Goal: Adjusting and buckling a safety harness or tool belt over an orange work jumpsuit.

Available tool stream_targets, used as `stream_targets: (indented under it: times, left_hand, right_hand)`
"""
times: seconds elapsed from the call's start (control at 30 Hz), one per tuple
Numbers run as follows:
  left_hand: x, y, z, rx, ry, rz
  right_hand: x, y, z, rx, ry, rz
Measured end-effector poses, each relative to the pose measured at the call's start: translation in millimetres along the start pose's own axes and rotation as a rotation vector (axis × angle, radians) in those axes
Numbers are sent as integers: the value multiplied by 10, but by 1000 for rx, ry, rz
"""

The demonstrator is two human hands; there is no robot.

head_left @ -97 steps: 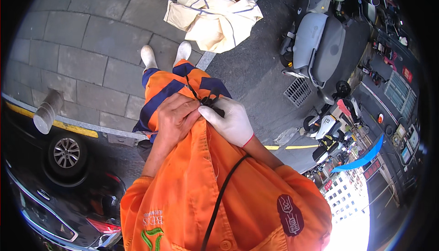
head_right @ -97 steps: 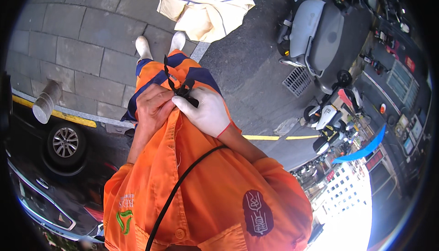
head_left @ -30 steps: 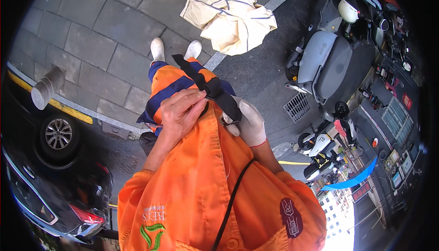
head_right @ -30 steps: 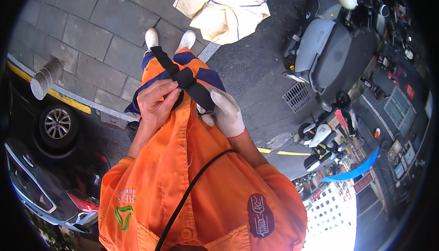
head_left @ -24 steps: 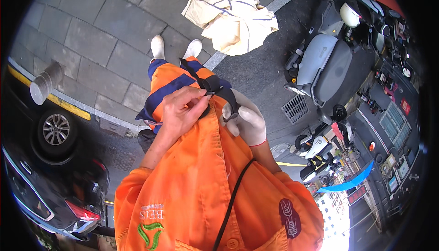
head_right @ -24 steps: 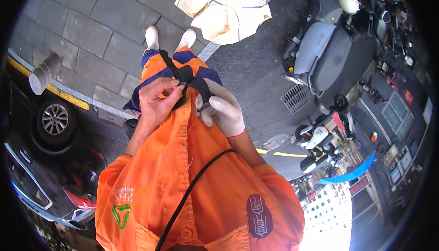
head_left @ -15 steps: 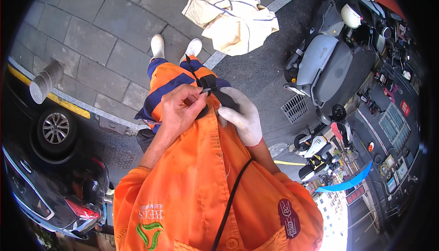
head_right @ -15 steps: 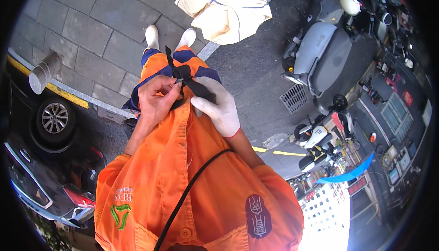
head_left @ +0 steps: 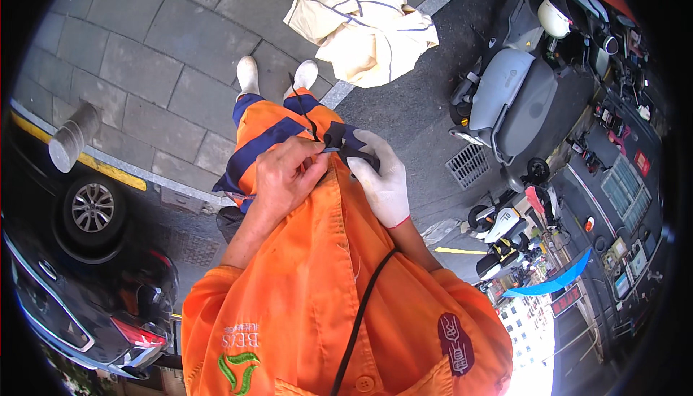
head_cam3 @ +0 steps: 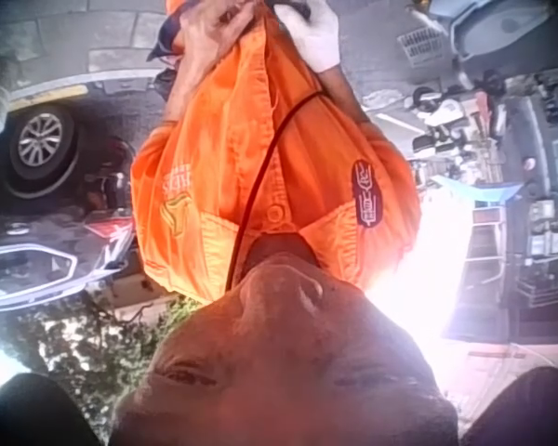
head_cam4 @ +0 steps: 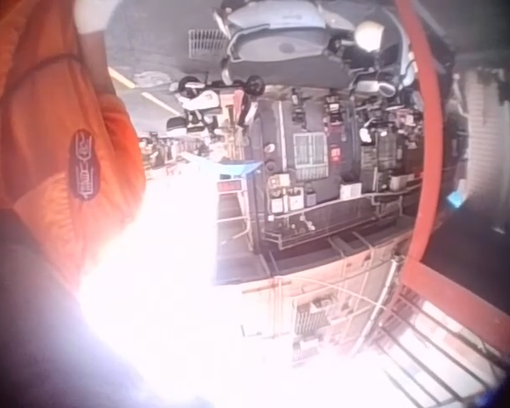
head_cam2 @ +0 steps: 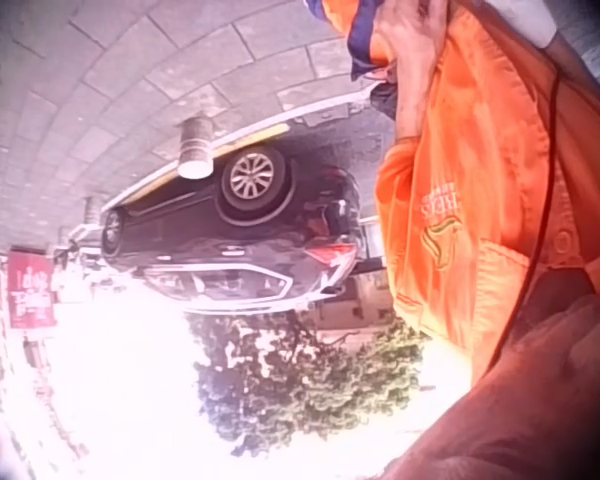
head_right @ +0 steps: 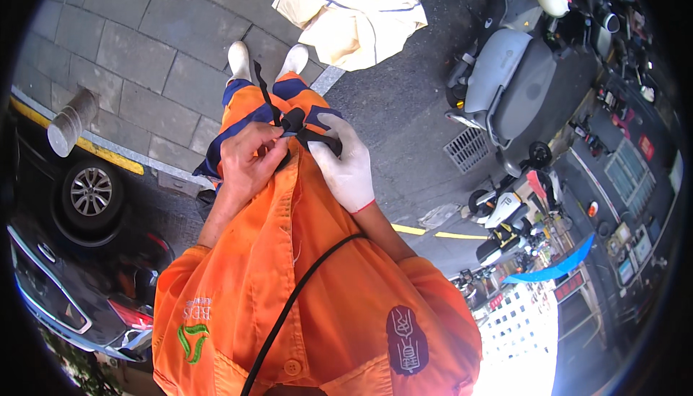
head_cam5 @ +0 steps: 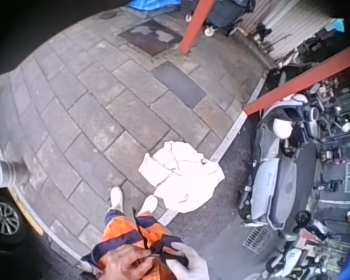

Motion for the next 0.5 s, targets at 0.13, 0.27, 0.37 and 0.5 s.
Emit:
stream_targets:
  times: [0.13, 0.27, 0.37, 0.5]
  left_hand:
    - [51, -9, -47, 25, -53, -66]
    - [48, -5, -49, 47, -52, -109]
    - [35, -14, -34, 63, -50, -120]
    - [29, -21, -20, 68, -7, -107]
  right_hand:
    - [-122, 12, -7, 24, 59, 162]
    - [-342, 22, 7, 182, 460, 408]
    - [-331, 70, 52, 185, 693, 527]
    - [-420, 16, 65, 53, 748, 770]
Point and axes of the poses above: each hand's wrist, its own z-axis away from the middle knuckle, its own y-axis out of the back of the hand, x = y × z, the point moved 4 cm from there along -z, towards the middle knuckle, and after that the axes turned 7 degrees about y, right-handed, at the moved point
